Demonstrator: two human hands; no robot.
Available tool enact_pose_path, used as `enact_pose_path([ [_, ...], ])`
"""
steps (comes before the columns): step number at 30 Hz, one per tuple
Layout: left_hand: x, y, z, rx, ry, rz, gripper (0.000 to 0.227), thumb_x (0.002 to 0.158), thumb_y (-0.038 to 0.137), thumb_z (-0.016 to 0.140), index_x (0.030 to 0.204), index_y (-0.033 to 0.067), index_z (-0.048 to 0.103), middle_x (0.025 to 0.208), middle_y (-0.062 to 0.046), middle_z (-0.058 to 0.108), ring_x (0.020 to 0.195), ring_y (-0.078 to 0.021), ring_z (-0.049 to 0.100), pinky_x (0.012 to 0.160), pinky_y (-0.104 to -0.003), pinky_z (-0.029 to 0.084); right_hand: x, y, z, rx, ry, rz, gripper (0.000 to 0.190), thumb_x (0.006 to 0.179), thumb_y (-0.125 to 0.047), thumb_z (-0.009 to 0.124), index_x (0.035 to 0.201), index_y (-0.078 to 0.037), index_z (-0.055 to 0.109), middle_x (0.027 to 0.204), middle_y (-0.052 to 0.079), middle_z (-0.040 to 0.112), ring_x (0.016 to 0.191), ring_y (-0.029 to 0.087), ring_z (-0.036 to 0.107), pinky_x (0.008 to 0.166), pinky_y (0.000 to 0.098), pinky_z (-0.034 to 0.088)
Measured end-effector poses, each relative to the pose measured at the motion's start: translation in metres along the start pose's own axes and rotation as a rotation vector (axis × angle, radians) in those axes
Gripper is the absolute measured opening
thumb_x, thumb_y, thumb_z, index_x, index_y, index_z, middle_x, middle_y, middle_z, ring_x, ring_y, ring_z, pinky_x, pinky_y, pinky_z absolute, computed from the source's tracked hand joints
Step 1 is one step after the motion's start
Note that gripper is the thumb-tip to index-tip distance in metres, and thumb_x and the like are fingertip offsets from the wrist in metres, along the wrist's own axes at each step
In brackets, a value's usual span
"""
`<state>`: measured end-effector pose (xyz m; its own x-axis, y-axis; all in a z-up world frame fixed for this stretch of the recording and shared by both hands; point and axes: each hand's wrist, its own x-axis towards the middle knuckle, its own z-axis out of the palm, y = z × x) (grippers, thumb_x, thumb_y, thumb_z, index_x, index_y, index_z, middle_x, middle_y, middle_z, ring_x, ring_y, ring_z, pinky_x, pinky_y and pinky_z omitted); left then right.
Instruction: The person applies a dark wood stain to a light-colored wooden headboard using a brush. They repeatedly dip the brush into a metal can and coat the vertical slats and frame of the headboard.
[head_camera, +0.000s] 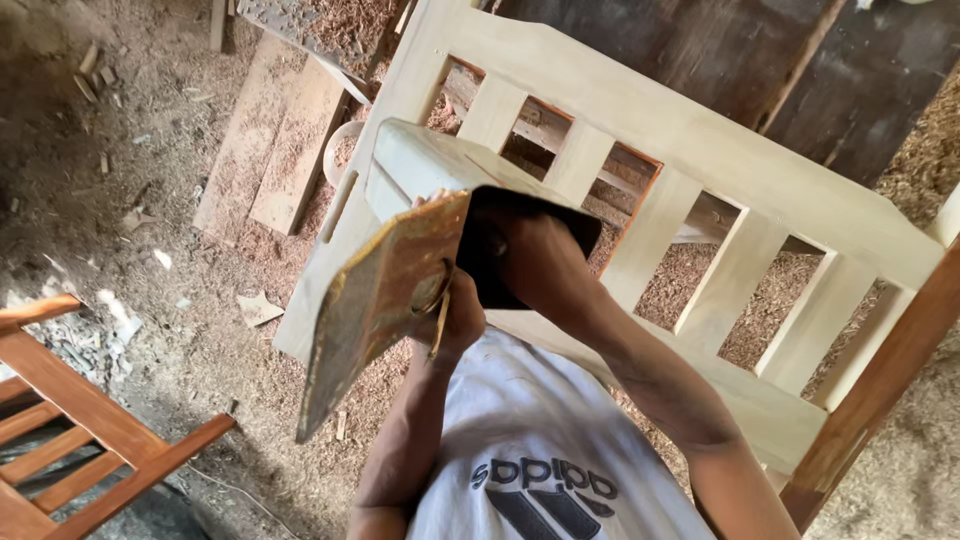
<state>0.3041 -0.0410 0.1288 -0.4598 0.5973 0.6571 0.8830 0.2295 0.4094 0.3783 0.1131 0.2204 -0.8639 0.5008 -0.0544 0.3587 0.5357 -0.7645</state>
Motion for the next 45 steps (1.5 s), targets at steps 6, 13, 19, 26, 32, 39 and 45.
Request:
enact_pose_path([
  [6,-0.021,0.018,-0.007,-0.005,-0.029,0.076,0.012,0.099,-0.005,0.055,0.088,-0.0025,0.06,0.082,-0.011,0.06,0.072,-0.0244,0.06,0.064,-0.037,0.05,-0.024,0.018,0.02,-0.156,-0.092,0.013,0.015,0.084,-0.007,0.072,0.099,-0.006,0.075,0.091,0.023,0.074,0.083,0.042,0.072,0.072,0.0506,0.059],
  [13,-0.03,0.014,-0.023,-0.06,-0.012,0.054,0.013,0.099,-0.006,0.054,0.088,-0.0033,0.061,0.082,-0.013,0.061,0.071,-0.0264,0.061,0.063,-0.038,0.051,-0.11,-0.04,0.004,0.375,0.434,0.041,0.021,0.091,-0.003,0.08,0.111,-0.006,0.072,0.099,0.011,0.079,0.09,0.02,0.079,0.077,0.0311,0.064],
  [19,-0.037,0.008,-0.047,0.061,0.074,0.018,0.014,0.099,-0.006,0.053,0.087,-0.0039,0.062,0.082,-0.014,0.062,0.07,-0.0281,0.061,0.063,-0.039,0.052,-0.161,-0.058,0.006,0.465,0.441,-0.068,0.019,0.088,0.0,0.083,0.104,-0.003,0.073,0.108,0.011,0.079,0.108,0.02,0.078,0.09,0.0308,0.065],
  [26,-0.054,0.024,-0.053,0.28,0.034,0.125,0.015,0.097,-0.007,0.054,0.085,-0.0043,0.063,0.08,-0.014,0.062,0.068,-0.0292,0.062,0.062,-0.039,0.052,-0.219,-0.006,-0.009,0.612,0.466,-0.216,0.022,0.086,0.002,0.082,0.105,-0.005,0.073,0.111,0.013,0.079,0.104,0.024,0.079,0.087,0.0333,0.069],
  [32,-0.059,0.047,-0.038,-0.113,0.125,-0.227,0.008,0.094,-0.005,0.057,0.088,-0.0073,0.061,0.09,-0.015,0.066,0.078,-0.0268,0.065,0.071,-0.039,0.056,-0.271,0.081,-0.04,1.02,0.763,-0.274,0.022,0.089,0.008,0.078,0.108,-0.003,0.073,0.115,0.019,0.075,0.104,0.033,0.077,0.08,0.0378,0.069],
  [39,-0.031,0.076,-0.006,-0.563,0.458,-0.77,0.025,0.085,-0.001,0.062,0.109,-0.0067,0.055,0.111,-0.016,0.068,0.091,-0.0246,0.069,0.079,-0.035,0.064,-0.286,0.194,-0.063,0.827,1.247,0.06,0.011,0.097,0.006,0.074,0.104,-0.001,0.069,0.096,0.017,0.076,0.083,0.027,0.078,0.07,0.0363,0.07],
  [45,0.011,0.079,0.007,-0.806,0.475,-0.82,0.047,0.077,0.002,0.059,0.119,-0.0176,0.05,0.115,-0.023,0.066,0.09,-0.0287,0.072,0.079,-0.036,0.068,-0.203,0.259,-0.008,-0.142,1.203,0.306,0.008,0.098,-0.007,0.078,0.091,-0.01,0.075,0.099,0.011,0.082,0.073,0.011,0.079,0.049,0.0204,0.06],
])
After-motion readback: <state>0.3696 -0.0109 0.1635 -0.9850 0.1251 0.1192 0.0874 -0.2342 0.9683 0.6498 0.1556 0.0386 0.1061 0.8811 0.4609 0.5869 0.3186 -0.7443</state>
